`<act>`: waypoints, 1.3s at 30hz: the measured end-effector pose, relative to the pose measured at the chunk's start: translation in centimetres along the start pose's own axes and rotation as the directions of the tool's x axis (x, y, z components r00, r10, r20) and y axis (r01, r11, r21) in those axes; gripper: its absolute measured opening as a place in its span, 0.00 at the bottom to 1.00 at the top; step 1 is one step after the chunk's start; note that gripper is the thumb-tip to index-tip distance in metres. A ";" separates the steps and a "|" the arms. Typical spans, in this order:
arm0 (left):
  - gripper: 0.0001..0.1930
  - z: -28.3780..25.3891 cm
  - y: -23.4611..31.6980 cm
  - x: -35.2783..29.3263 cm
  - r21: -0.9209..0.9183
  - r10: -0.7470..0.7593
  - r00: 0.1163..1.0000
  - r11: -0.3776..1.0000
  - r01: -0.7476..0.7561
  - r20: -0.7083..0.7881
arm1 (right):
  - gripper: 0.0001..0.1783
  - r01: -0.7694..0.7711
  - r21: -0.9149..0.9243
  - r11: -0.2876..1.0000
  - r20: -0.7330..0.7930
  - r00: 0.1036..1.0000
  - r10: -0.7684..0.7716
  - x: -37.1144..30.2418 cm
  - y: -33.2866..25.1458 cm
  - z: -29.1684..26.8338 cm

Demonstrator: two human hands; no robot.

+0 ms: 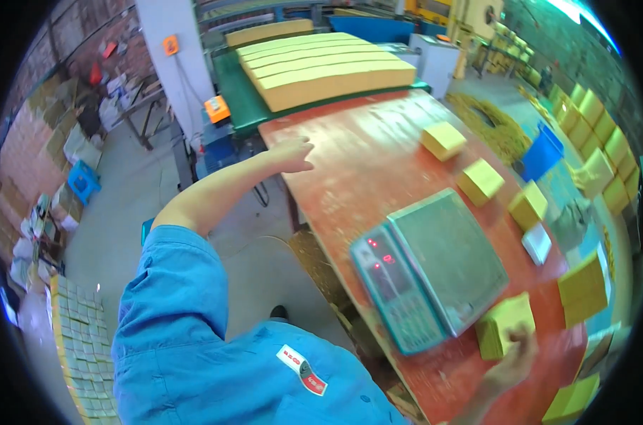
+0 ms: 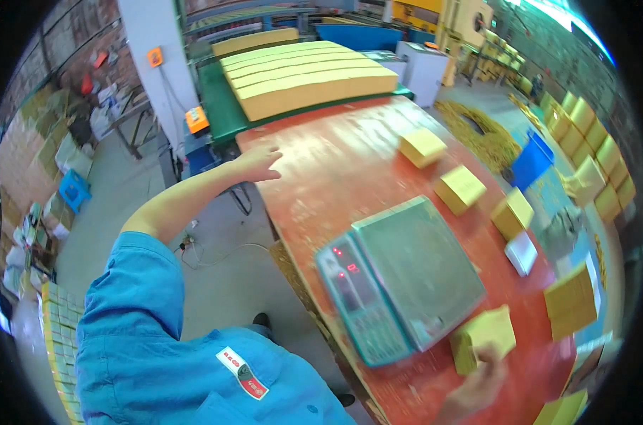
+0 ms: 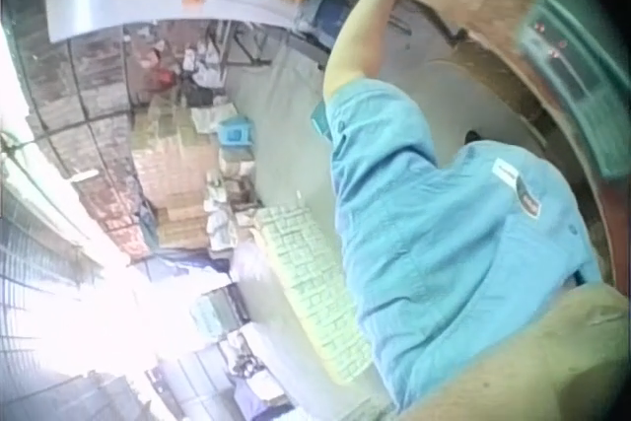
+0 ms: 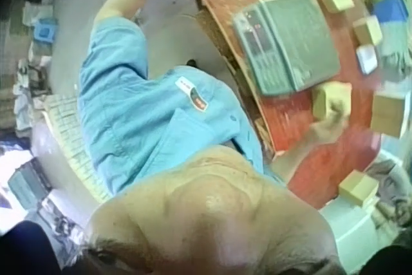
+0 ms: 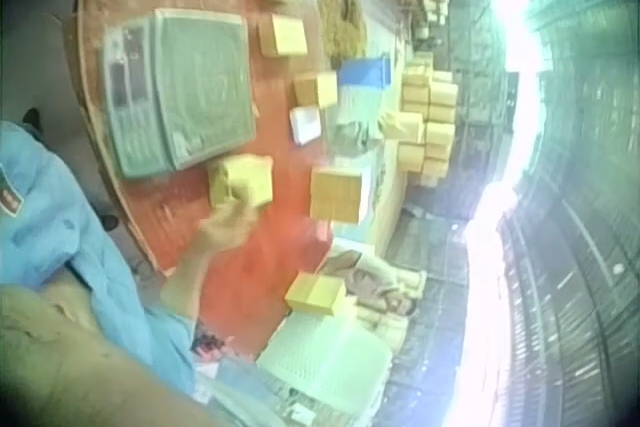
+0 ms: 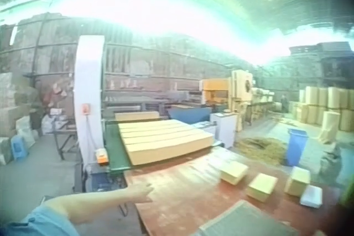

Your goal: Using a binding machine to strap bundles of paper and weighing them on a digital scale.

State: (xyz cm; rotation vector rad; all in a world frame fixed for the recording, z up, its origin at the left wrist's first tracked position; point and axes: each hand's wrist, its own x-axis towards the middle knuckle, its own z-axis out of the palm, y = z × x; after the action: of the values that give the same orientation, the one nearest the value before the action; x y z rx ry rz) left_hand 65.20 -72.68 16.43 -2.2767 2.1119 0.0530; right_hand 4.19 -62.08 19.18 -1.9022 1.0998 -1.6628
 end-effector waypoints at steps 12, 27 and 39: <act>0.34 4.3 -35.9 -5.6 -0.365 -0.626 0.678 0.778 0.511 -0.385 | 0.10 -0.591 0.197 0.782 0.694 0.648 0.314 -6.6 -6.9 41.6; 0.26 4.3 -40.5 -2.4 -0.262 -0.622 0.731 0.782 0.565 -0.281 | 0.11 -0.681 0.180 0.709 0.802 0.519 0.295 3.3 -2.0 56.6; 0.24 5.1 -45.1 -3.0 -0.449 -0.356 0.893 0.869 0.208 -0.274 | 0.10 -0.686 0.228 0.691 0.689 0.615 0.383 7.0 3.1 61.1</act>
State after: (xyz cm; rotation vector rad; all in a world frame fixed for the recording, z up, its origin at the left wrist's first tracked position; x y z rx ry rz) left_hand 109.91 -66.02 11.60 -3.0384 2.0289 0.0978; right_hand 61.41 -81.80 7.73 -1.3783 0.7872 -0.7700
